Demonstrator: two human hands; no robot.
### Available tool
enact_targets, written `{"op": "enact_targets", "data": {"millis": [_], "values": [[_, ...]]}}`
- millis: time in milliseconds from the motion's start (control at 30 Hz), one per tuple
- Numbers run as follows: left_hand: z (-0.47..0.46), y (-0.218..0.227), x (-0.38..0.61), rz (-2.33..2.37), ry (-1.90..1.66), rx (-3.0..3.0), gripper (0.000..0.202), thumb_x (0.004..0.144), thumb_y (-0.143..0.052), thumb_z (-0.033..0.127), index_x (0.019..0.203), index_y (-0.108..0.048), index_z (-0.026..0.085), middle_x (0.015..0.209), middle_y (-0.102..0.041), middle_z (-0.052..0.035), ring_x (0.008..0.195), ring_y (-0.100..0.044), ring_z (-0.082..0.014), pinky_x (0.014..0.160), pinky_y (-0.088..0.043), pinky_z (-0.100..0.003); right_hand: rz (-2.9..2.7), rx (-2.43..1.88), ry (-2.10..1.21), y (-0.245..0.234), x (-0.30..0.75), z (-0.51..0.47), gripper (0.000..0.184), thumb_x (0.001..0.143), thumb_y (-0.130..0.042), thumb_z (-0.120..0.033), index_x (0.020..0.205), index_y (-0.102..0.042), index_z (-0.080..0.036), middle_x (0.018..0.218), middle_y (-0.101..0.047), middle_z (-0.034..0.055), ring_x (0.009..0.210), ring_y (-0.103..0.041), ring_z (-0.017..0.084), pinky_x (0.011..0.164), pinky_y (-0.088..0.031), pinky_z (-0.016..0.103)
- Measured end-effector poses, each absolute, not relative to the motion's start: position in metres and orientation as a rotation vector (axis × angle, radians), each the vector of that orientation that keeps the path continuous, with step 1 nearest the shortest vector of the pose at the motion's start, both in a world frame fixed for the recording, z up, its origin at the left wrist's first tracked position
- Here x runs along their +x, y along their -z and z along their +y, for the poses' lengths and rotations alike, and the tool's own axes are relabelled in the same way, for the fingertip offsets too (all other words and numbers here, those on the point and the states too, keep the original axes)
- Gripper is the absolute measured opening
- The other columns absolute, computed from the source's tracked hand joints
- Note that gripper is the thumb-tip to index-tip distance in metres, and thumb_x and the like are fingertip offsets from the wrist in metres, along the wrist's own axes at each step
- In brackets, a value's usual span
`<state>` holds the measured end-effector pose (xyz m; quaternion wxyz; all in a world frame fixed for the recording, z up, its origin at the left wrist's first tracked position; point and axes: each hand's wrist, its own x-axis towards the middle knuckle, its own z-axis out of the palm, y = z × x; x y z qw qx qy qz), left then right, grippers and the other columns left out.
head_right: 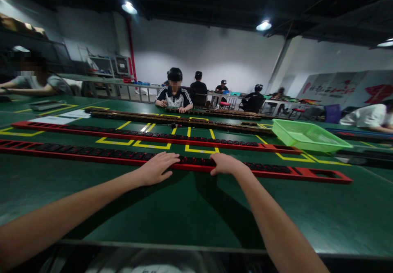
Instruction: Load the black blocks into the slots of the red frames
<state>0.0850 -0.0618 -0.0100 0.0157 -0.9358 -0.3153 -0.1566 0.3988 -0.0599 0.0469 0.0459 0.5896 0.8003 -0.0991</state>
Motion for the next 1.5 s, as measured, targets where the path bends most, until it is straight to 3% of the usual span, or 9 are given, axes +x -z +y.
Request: {"op": "enact_targets", "data": {"millis": [167,400,633,1000,1200,1500], "values": [[-0.063,0.009,0.086,-0.983,0.498,-2.92,0.051,0.093,-0.054,0.031,0.143,-0.044,0.024,0.154,-0.041,-0.0068,0.141,-0.038,-0.0254,0.119,-0.026,-0.05,2.546,1.743,0.203,-0.045,0.403,-0.06,0.054,0.07,-0.079,-0.033,0.12,-0.066,-0.018,0.118,-0.068,0.0125,0.107,-0.063,0.034,0.092,-0.049,0.044],[-0.063,0.01,0.087,-1.038,0.545,-2.86,0.052,0.091,-0.055,0.029,0.141,-0.045,0.021,0.153,-0.042,-0.0072,0.141,-0.037,-0.0261,0.119,-0.025,-0.051,2.801,1.679,0.116,-0.025,0.395,-0.055,0.072,0.076,-0.076,-0.036,0.142,-0.051,-0.02,0.139,-0.057,0.014,0.125,-0.055,0.034,0.103,-0.044,0.048],[-0.06,0.013,0.087,-1.028,0.555,-2.823,0.048,0.092,-0.052,0.027,0.139,-0.047,0.019,0.147,-0.049,-0.0084,0.138,-0.041,-0.0255,0.119,-0.025,-0.05,2.974,1.621,-0.065,-0.007,0.362,-0.056,0.057,0.085,-0.069,-0.037,0.137,-0.057,-0.018,0.132,-0.063,0.0137,0.121,-0.057,0.033,0.103,-0.043,0.047],[-0.06,0.013,0.086,-0.998,0.492,-2.859,0.054,0.092,-0.052,0.028,0.145,-0.042,0.024,0.151,-0.044,-0.0066,0.139,-0.04,-0.0257,0.117,-0.027,-0.05,3.114,1.446,-0.02,-0.004,0.36,-0.06,0.056,0.089,-0.064,-0.031,0.143,-0.05,-0.023,0.138,-0.058,0.0115,0.127,-0.053,0.029,0.108,-0.04,0.047],[-0.06,0.017,0.086,-0.985,0.514,-2.834,0.056,0.092,-0.052,0.028,0.146,-0.041,0.025,0.151,-0.044,-0.0066,0.139,-0.04,-0.0261,0.118,-0.026,-0.05,3.137,1.372,-0.035,-0.006,0.354,-0.065,0.052,0.089,-0.063,-0.029,0.14,-0.053,-0.022,0.139,-0.056,0.0129,0.128,-0.05,0.031,0.109,-0.039,0.05],[-0.06,0.017,0.087,-0.91,0.498,-2.911,0.059,0.091,-0.051,0.023,0.149,-0.036,0.027,0.156,-0.038,-0.0067,0.143,-0.034,-0.0259,0.12,-0.018,-0.056,3.15,1.395,0.029,-0.012,0.353,-0.067,0.04,0.088,-0.063,-0.024,0.128,-0.058,-0.02,0.127,-0.062,0.0111,0.116,-0.057,0.027,0.102,-0.044,0.043]]}}
